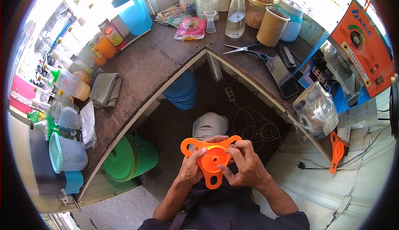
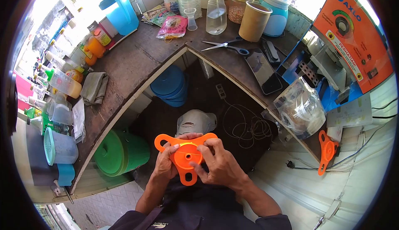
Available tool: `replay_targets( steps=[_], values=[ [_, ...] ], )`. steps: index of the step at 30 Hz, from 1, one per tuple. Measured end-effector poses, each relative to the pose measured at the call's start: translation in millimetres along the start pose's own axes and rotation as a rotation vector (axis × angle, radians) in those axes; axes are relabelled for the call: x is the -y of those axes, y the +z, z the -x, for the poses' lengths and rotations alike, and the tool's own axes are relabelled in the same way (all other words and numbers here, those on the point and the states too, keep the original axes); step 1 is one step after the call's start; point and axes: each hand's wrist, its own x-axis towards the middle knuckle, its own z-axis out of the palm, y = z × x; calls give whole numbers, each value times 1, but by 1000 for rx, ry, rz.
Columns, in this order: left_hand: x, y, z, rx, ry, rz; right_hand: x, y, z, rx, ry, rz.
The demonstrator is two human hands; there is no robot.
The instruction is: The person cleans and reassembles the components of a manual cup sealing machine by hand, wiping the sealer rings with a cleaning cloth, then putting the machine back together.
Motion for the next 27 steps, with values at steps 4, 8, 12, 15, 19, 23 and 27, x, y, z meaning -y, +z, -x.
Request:
replay_targets(
  steps=[4,8,12,15,19,23,27],
  values=[
    [-1,3,-3,-61,60,137,-4,3,6,-71,118,-155],
    [-8,0,-5,-57,55,96,-10,0,9,-95,89,-138],
    [-10,-2,-7,-16,83,106,-12,8,12,-145,16,-191],
    [-10,-7,-13,-29,101,373,-7,9,9,-175,-81,-191],
    [-2,-12,-21,-142,128,424,-1,23,18,-194,-115,-90],
    [0,-16,-21,-172,125,400,7,26,27,-231,-13,22],
    [11,-14,-29,-279,296,180,18,26,26,-168,-26,-1]
  ],
)
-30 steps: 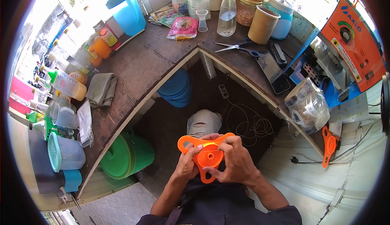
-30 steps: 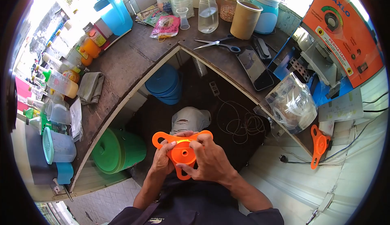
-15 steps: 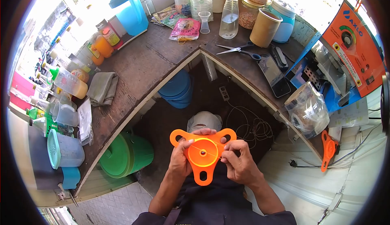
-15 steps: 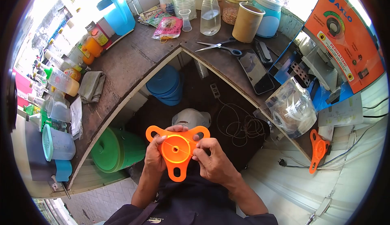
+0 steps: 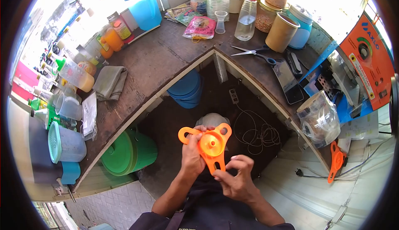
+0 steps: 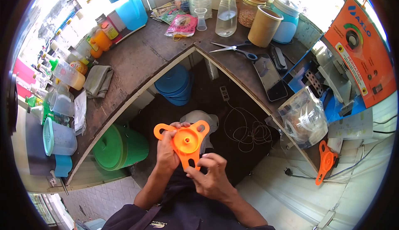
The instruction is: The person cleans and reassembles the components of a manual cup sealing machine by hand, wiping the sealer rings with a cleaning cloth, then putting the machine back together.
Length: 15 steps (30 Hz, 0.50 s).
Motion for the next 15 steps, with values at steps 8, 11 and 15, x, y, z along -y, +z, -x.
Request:
replay_targets(
  steps=[8,11,15],
  values=[
    [15,-8,-2,76,-96,29,-1,-3,-9,111,69,-151],
    [20,-7,-1,6,-41,-151,-6,-13,-18,252,79,-212],
    [28,-28,-5,-17,-278,-42,1,-8,-20,346,49,98]
  ],
)
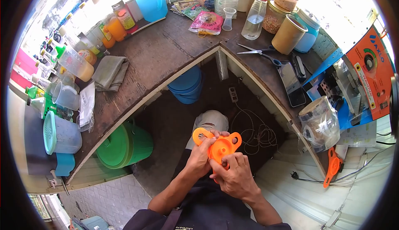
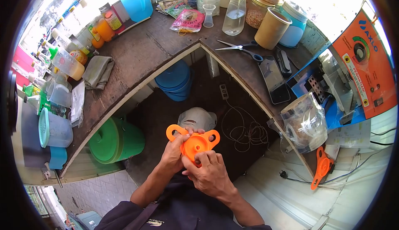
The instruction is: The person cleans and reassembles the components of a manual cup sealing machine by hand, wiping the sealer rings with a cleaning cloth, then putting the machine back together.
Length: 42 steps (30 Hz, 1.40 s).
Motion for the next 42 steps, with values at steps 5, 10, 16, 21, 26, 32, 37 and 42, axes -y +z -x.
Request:
replay_targets(
  steps=[5,10,16,21,26,32,37,42],
  values=[
    [8,8,14,231,97,-2,-9,15,3,-25,-62,156],
    [-12,28,30,240,1,-136,-22,-2,0,-93,-321,212],
    [-29,26,41,281,-247,-15,-38,-21,3,-51,-518,-47],
    [-32,21,48,391,-238,-259,-37,-22,14,-182,72,-1012],
    [-34,33,54,513,-185,-222,-64,-39,-1,-138,-127,-666],
    [-43,33,41,283,-137,-157,-55,-43,1,-187,1,-301],
    [-38,24,29,243,-121,-29,-50,-32,7,-201,144,-272],
    [-31,11,10,62,-59,88,-33,-7,15,-203,128,-252]
  ],
)
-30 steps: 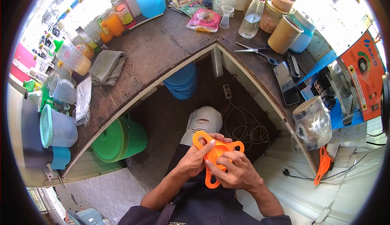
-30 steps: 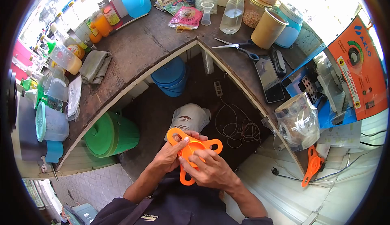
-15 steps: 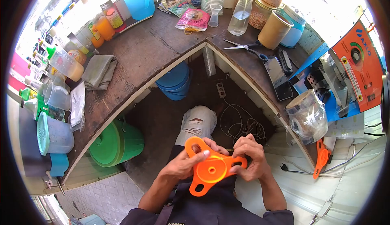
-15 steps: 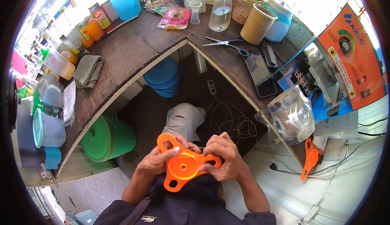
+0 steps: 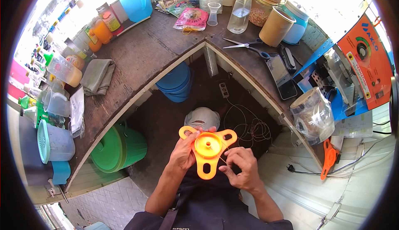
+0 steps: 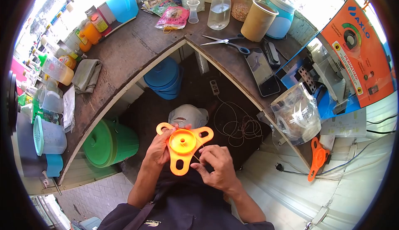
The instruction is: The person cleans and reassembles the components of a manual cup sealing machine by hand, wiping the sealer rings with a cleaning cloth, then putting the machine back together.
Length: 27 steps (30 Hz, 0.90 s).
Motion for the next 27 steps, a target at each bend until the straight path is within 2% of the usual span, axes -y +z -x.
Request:
replay_targets(
  steps=[3,6,16,18,20,22,24,27],
  values=[
    [5,1,-9,-50,28,35,3,14,13,-78,43,-89],
    [6,0,-17,-56,68,14,7,18,16,-171,21,-39],
    [18,22,-22,-36,215,-100,17,19,19,-158,92,-68],
    [24,24,-22,-83,340,-109,20,26,18,-156,111,-98],
    [27,26,-20,-37,359,-134,26,30,13,-140,100,120],
    [31,32,-18,-35,401,-125,33,30,8,-119,120,145],
    [35,30,-18,-57,383,-165,35,30,5,-49,183,194],
    [39,21,-16,14,229,-484,31,28,1,10,206,119]
  ],
)
